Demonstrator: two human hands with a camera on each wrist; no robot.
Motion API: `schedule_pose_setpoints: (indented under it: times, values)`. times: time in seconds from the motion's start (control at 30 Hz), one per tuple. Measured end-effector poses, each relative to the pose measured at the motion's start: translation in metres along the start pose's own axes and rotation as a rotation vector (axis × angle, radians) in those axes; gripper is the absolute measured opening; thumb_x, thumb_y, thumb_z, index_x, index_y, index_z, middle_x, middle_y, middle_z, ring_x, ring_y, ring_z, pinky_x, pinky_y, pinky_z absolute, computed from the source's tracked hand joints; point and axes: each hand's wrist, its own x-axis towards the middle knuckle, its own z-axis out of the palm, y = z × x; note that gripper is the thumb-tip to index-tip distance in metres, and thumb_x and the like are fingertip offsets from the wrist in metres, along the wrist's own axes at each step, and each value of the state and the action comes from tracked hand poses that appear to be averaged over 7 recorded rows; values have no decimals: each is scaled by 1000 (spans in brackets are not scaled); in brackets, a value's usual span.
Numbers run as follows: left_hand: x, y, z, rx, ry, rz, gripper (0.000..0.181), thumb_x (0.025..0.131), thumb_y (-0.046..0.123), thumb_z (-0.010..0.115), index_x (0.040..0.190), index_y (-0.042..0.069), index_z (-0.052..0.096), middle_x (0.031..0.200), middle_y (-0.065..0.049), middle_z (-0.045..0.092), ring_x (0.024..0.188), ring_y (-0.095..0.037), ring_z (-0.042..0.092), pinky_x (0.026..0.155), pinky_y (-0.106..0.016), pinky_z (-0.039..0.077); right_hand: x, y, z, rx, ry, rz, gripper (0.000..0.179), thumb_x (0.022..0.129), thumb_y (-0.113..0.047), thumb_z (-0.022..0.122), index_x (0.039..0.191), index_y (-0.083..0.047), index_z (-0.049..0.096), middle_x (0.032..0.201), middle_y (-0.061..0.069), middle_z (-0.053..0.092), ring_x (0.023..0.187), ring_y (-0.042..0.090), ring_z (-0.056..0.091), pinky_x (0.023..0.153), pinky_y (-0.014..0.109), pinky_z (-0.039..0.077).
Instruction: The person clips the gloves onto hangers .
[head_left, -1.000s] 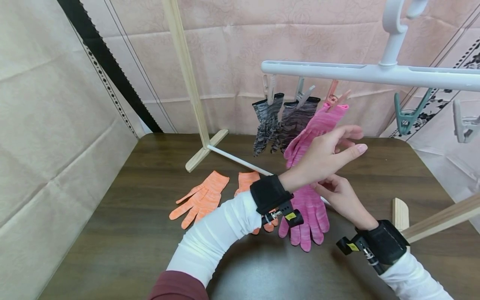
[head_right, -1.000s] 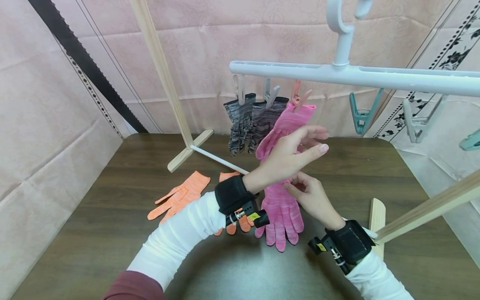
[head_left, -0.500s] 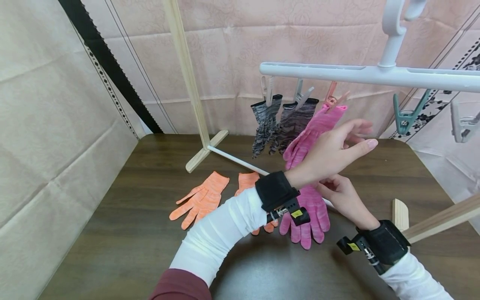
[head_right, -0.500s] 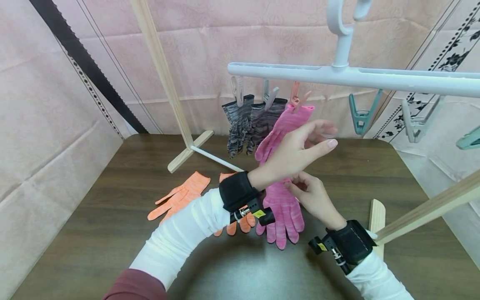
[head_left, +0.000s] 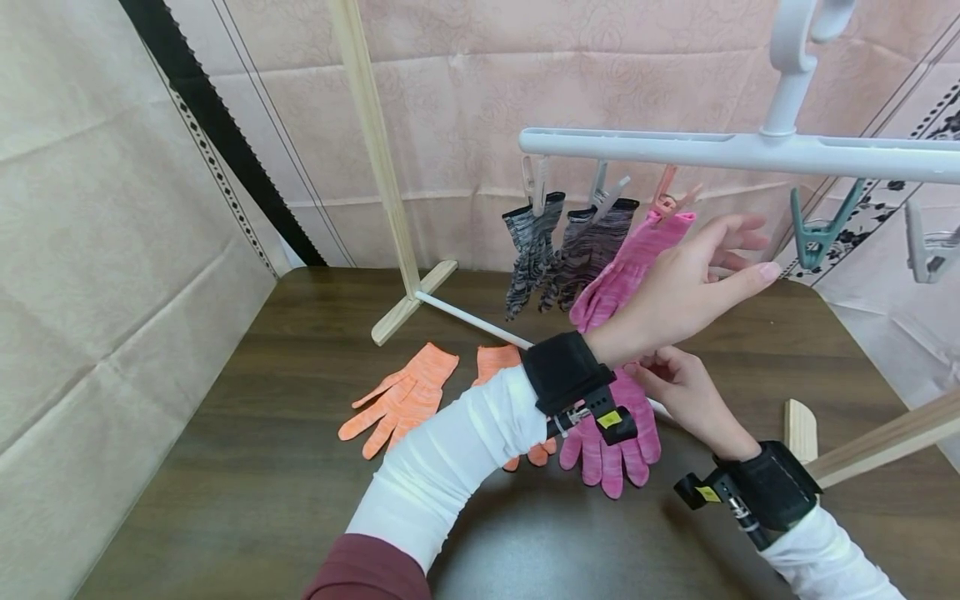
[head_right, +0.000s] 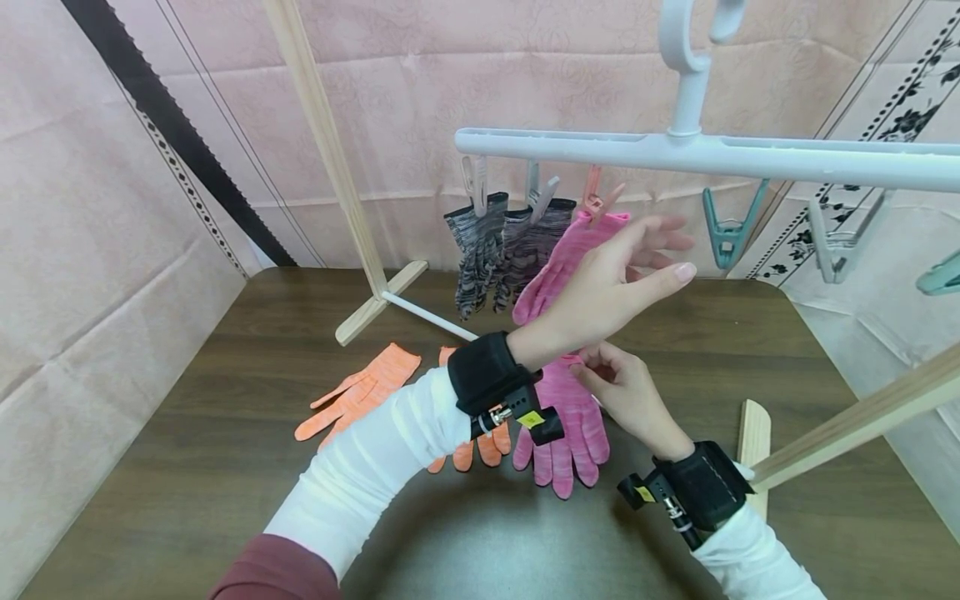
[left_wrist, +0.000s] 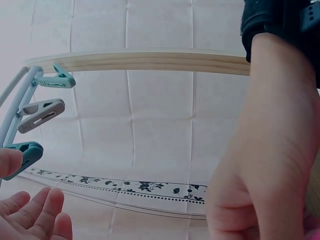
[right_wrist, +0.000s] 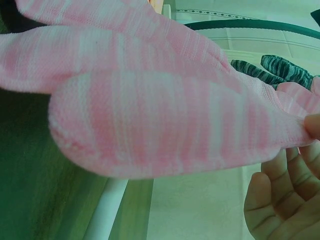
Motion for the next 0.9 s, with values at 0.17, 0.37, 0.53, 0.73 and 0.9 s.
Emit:
schedule_pose_setpoints:
  times: [0.17,0.37,0.53,0.73,0.9]
  values:
    - [8,-2,4,9,-3,14,49,88,18,53,133,12,34,127,1,49,103,1,51,79,-4,36,0,-1,-2,-20,-6,25,14,83,3,55,96,-2,56,76,-3,55,63,6,49,57,17,43]
    - [13,4,7,24,-1,33,49,88,16,54,133,9,35,126,-1,51,101,1,52,78,-2,37,-1,2,-3,-26,-3,25,15,83,3,54,97,-1,56,78,-9,55,65,5,50,59,16,44]
    - [15,10,8,-3,1,28,52,88,16,54,134,11,32,124,-1,52,99,1,53,78,-2,37,0,5,-2,-32,19,-2,15,82,7,53,96,2,56,79,-20,54,66,3,50,60,14,44]
    - [16,12,11,-22,11,10,57,87,17,55,137,16,26,123,3,52,101,6,50,78,-2,37,1,7,-2,-46,29,9,13,83,6,51,95,2,56,77,-20,53,64,3,48,59,15,43]
    - [18,15,11,-2,12,5,60,87,19,54,138,19,22,121,6,52,106,10,46,79,-3,36,1,6,-2,-39,34,26,12,84,5,51,94,2,56,75,-18,52,63,4,47,57,16,42]
